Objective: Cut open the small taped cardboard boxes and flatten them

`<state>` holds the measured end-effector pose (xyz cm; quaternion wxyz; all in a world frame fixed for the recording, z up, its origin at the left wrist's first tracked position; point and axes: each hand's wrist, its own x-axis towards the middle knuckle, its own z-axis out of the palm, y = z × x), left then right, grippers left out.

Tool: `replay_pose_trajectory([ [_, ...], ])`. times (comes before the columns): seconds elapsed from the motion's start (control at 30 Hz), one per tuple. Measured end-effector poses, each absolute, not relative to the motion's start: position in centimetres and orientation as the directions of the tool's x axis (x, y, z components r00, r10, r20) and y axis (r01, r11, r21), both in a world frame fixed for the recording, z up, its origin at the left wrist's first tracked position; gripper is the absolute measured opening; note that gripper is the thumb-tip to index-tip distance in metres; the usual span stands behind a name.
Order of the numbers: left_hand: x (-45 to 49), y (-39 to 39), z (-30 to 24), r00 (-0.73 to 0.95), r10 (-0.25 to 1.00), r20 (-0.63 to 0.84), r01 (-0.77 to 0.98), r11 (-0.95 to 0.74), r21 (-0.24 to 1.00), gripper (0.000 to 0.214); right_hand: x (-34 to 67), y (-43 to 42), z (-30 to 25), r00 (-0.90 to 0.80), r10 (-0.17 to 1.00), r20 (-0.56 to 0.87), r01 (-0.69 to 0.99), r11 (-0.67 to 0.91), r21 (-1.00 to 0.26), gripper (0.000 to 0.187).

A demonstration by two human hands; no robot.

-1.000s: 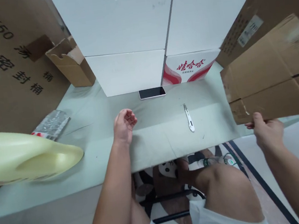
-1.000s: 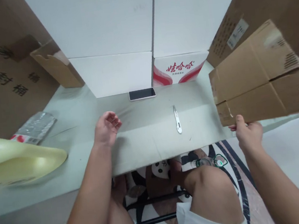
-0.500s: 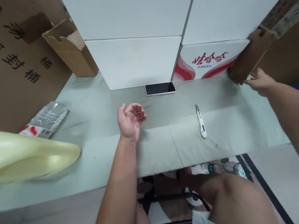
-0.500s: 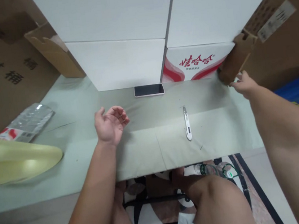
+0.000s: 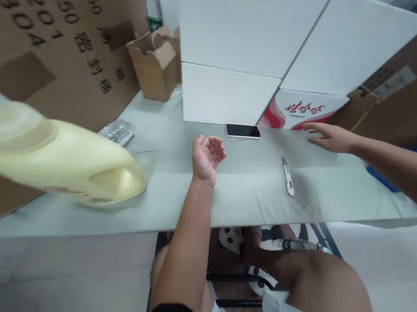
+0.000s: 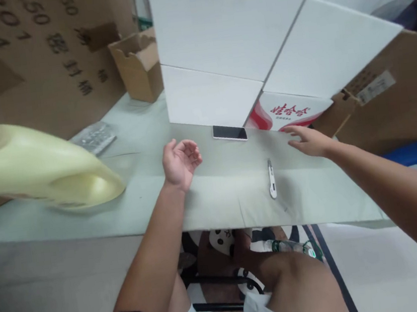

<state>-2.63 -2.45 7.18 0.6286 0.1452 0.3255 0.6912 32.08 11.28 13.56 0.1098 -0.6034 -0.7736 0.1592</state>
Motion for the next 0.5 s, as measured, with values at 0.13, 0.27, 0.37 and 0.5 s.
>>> replay_pose_trajectory([
  [0.13,-5.3,-4.4,7.6,-0.143,0.966,-0.214,-0.802,0.014,0.598,0.047,19.2,11.2,12.5,-0.550,0.835,-0.022,0.795,0.516,-0.320,0.032],
  [0.27,-7.4,-5.2,7.3,-0.149,0.959,-0.241,-0.800,0.027,0.599,0.045,4.2,12.6,10.8,-0.804,0.591,0.064,0.545,0.776,-0.316,0.044],
  [0.37,-8.1,-5.3,7.1,-0.137,0.965,-0.224,-0.800,0.025,0.599,0.042,-6.1,16.1,10.3,-0.803,0.566,0.188,0.497,0.809,-0.314,0.046],
  [0.5,-8.6,-5.2,7.4,-0.072,0.983,-0.168,-0.764,0.054,0.643,0.039,-15.4,22.8,10.2,-0.652,0.667,0.360,0.586,0.745,-0.318,0.024],
])
